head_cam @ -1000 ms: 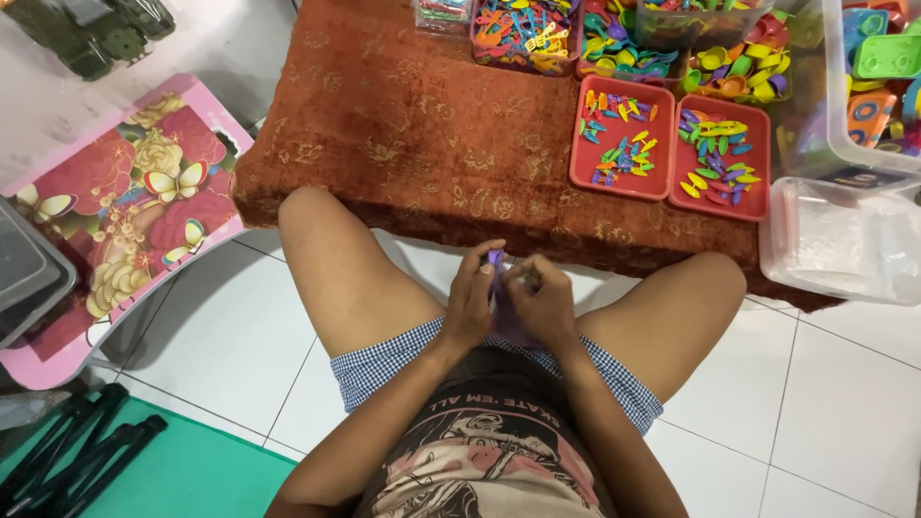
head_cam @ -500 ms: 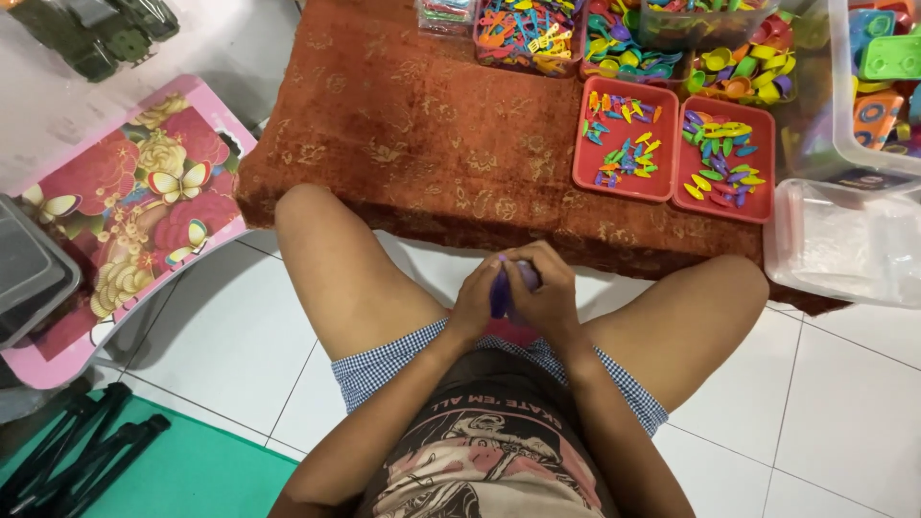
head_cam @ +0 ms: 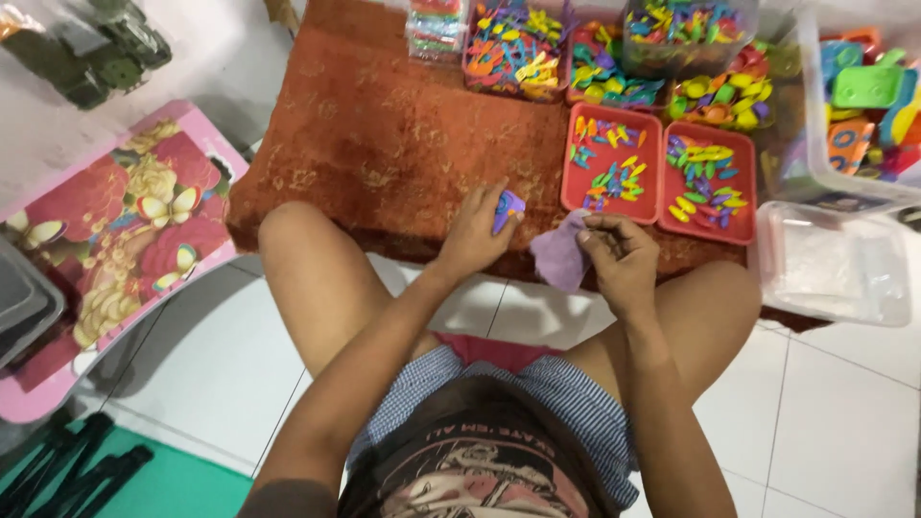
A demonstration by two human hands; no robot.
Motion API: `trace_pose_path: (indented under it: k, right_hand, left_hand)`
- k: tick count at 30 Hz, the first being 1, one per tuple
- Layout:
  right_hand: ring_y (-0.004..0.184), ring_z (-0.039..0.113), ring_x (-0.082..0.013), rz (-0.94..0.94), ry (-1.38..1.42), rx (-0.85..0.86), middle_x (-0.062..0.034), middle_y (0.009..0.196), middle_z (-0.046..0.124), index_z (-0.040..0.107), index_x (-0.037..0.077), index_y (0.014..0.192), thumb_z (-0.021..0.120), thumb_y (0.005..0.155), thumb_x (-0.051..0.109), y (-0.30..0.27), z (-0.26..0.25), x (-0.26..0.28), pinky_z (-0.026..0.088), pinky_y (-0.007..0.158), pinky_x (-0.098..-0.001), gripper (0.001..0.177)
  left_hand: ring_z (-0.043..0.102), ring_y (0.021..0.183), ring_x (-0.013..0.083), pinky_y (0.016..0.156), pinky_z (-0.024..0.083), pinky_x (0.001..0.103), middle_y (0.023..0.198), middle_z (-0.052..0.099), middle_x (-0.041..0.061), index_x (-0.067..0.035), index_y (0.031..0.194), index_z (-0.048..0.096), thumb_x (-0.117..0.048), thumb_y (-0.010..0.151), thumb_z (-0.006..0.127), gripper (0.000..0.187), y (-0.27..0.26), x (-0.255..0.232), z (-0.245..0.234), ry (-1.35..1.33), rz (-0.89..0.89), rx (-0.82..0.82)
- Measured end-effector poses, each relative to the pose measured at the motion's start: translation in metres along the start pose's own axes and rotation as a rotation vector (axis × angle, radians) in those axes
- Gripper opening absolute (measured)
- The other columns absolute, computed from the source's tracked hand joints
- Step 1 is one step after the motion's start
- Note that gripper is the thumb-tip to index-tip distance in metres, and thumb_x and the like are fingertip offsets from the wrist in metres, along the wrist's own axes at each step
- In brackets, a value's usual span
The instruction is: Cleaning small plastic alphabet and shape toys individually using a cloth.
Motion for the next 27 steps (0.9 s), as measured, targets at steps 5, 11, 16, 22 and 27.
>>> trace_pose_path:
  k: [5, 11, 16, 22, 27]
  right_hand:
    - [0.091, 0.067, -0.0197, -0.234, -0.256, -0.089, -0.0141, 0.103, 0.069, 0.071, 0.0, 0.11, 0.072, 0.091, -0.004, 0.039, -0.012, 0.044, 0.056, 0.082, -0.0327, 0.019]
    - [0.086, 0.066, -0.033, -0.626, -0.772, -0.048, -0.0133, 0.09, 0.064, 0.071, 0.002, 0.102, 0.076, 0.086, -0.005, 0.092, -0.01, 0.087, 0.055, 0.076, -0.0418, 0.018]
    - [0.081, 0.068, -0.0346, -0.546, -0.818, 0.042, -0.0122, 0.084, 0.066, 0.072, 0.009, 0.099, 0.075, 0.082, 0.004, 0.123, 0.004, 0.084, 0.053, 0.075, -0.0434, 0.018]
    - [0.061, 0.053, -0.0121, -0.118, -0.257, 0.225, -0.0013, 0.073, 0.059, 0.072, 0.011, 0.107, 0.07, 0.074, -0.002, 0.151, 0.032, 0.037, 0.046, 0.056, -0.0246, 0.035]
    - [0.085, 0.072, -0.0388, -0.103, -0.561, 0.162, -0.0198, 0.087, 0.073, 0.076, 0.008, 0.104, 0.065, 0.083, 0.002, 0.224, -0.029, -0.01, 0.056, 0.075, -0.0448, 0.024]
  left_hand:
    - [0.046, 0.133, 0.0438, 0.108, 0.037, 0.056, 0.139, 0.046, 0.027, -0.006, 0.144, 0.047, -0.035, 0.092, 0.067, 0.063, 0.051, 0.059, 0.051, 0.366, -0.086, 0.303]
    - [0.04, 0.137, 0.0509, 0.109, 0.036, 0.059, 0.142, 0.044, 0.032, 0.002, 0.138, 0.052, -0.029, 0.093, 0.064, 0.056, 0.06, 0.023, 0.046, 0.256, -0.016, 0.254]
    - [0.045, 0.132, 0.0524, 0.109, 0.039, 0.057, 0.135, 0.049, 0.031, 0.004, 0.14, 0.049, -0.043, 0.095, 0.064, 0.067, 0.058, -0.007, 0.049, -0.143, 0.017, 0.156]
    - [0.049, 0.129, 0.0514, 0.11, 0.04, 0.057, 0.132, 0.054, 0.035, -0.019, 0.158, 0.031, -0.044, 0.085, 0.076, 0.089, 0.06, -0.036, 0.068, -0.468, -0.275, 0.287]
    - [0.063, 0.07, 0.0168, 0.059, 0.049, 0.032, 0.073, 0.065, 0.002, -0.01, 0.09, 0.073, -0.033, 0.091, 0.073, 0.023, 0.03, 0.029, 0.108, -0.683, -0.742, 0.256]
Point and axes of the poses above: each hand's wrist, its own y-axis towards the middle knuckle, its own z-axis out of the palm, x = y × z, the point moved 9 cm from there along y, towards the middle knuckle
